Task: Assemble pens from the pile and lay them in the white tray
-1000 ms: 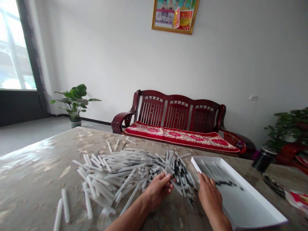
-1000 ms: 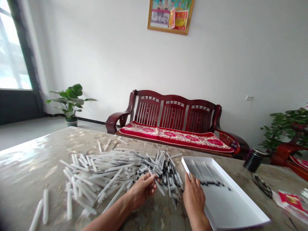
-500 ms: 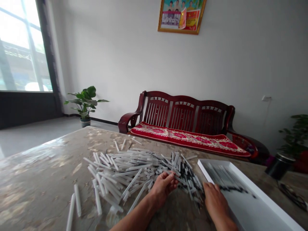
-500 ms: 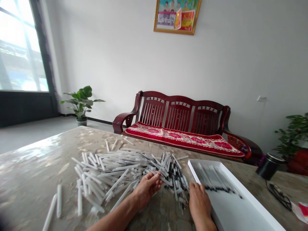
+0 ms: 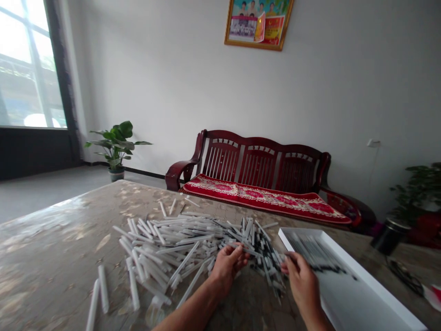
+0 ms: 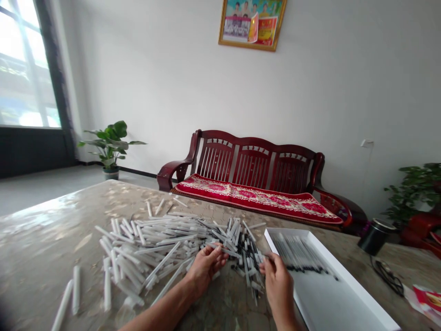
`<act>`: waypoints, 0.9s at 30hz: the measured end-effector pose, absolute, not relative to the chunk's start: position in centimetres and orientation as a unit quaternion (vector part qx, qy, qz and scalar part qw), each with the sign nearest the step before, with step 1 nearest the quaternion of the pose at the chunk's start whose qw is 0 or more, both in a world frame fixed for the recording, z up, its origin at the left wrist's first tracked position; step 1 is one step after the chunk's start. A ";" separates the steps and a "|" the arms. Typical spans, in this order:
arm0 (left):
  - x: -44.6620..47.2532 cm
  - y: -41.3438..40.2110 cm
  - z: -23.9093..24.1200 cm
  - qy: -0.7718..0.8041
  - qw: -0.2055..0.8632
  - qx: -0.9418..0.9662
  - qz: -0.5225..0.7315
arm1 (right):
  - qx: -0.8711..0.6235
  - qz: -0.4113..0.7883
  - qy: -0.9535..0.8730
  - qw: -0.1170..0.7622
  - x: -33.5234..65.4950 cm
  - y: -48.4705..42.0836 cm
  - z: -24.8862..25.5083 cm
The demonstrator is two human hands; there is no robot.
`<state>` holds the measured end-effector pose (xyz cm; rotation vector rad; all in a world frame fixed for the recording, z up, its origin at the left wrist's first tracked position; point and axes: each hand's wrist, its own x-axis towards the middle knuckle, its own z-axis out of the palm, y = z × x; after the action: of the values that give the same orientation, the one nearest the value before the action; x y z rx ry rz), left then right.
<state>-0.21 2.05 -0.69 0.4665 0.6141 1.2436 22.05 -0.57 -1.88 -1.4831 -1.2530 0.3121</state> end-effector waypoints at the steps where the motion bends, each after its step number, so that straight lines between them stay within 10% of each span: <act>1: -0.2 2.0 -0.7 0.283 0.740 0.214 0.571 | -0.606 0.185 -0.510 0.581 21.1 -0.7 -1.7; 27: 0.2 1.3 -0.9 0.300 0.712 0.267 0.576 | -0.524 0.308 -0.464 0.645 15.4 -1.5 -1.2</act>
<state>0.21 1.34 -0.95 0.5912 0.6645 1.2770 15.38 -1.52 -1.19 -1.1920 -1.0551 0.7015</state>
